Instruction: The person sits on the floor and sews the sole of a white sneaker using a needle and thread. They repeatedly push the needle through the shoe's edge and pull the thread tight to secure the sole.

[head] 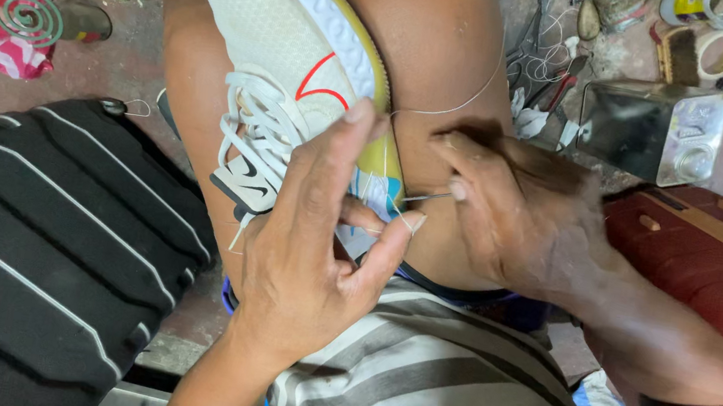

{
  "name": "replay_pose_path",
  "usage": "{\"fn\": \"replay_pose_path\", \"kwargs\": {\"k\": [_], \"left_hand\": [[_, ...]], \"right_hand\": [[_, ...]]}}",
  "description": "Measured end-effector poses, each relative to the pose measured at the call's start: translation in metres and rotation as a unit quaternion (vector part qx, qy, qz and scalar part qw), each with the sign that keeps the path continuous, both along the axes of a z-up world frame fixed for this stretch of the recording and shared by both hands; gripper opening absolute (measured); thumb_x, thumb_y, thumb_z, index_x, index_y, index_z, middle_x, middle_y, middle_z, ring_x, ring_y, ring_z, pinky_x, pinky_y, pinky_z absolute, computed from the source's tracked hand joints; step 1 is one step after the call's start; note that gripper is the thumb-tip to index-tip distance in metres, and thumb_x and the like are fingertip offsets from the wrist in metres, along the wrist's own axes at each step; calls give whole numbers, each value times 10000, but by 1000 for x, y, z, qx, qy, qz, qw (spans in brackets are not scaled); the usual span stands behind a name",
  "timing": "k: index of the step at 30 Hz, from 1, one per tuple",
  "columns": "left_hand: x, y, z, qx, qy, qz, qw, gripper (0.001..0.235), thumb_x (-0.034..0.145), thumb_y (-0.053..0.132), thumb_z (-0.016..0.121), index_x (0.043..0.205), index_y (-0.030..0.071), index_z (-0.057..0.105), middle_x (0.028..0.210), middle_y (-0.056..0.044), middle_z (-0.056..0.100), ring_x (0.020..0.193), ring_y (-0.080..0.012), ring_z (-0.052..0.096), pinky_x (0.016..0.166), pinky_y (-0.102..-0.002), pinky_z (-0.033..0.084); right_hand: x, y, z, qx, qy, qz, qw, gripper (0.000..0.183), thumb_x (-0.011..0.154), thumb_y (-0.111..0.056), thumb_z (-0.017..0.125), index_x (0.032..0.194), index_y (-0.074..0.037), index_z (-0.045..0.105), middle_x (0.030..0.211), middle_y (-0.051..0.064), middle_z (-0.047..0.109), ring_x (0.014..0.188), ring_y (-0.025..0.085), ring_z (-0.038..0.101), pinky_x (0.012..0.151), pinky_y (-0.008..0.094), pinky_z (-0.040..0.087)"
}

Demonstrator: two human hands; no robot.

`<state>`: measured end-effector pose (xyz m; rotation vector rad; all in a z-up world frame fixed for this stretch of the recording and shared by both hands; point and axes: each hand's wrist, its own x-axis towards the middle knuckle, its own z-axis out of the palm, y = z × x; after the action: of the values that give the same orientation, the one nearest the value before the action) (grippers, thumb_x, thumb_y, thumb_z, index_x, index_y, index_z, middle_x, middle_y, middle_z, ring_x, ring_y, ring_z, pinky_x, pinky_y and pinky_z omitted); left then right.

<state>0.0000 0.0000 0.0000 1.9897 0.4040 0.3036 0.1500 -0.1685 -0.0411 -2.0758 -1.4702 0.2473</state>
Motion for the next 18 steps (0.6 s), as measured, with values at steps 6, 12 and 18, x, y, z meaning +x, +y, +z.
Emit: {"fn": "replay_pose_path", "kwargs": {"k": [6, 12, 18], "left_hand": [[-47, 0, 1, 115, -45, 142, 982, 485, 903, -79, 624, 1360, 75, 562, 1431, -196, 486, 925, -192, 713, 751, -255, 606], [-87, 3, -32, -44, 79, 243, 966, 495, 954, -21, 658, 1429, -33, 517, 1105, -71, 652, 776, -55, 548, 667, -174, 461], [-117, -16, -64, -50, 96, 311, 944, 175, 907, 43, 781, 903, 6, 610, 685, 23, 403, 644, -44, 345, 560, -200, 296]], "right_hand": [[-12, 6, 0, 31, 288, 4, 957, 349, 1044, -64, 568, 1383, -40, 488, 908, 28, 687, 754, 90, 676, 665, 287, 572], [-10, 6, 15, 75, 469, -22, 880, 516, 1003, -91, 595, 1471, 3, 398, 959, 27, 544, 809, 117, 508, 712, 269, 426], [-37, 39, 2, 36, 295, -45, 954, 855, 796, -145, 937, 1448, -12, 401, 755, -28, 441, 646, 40, 411, 557, 215, 340]]}}
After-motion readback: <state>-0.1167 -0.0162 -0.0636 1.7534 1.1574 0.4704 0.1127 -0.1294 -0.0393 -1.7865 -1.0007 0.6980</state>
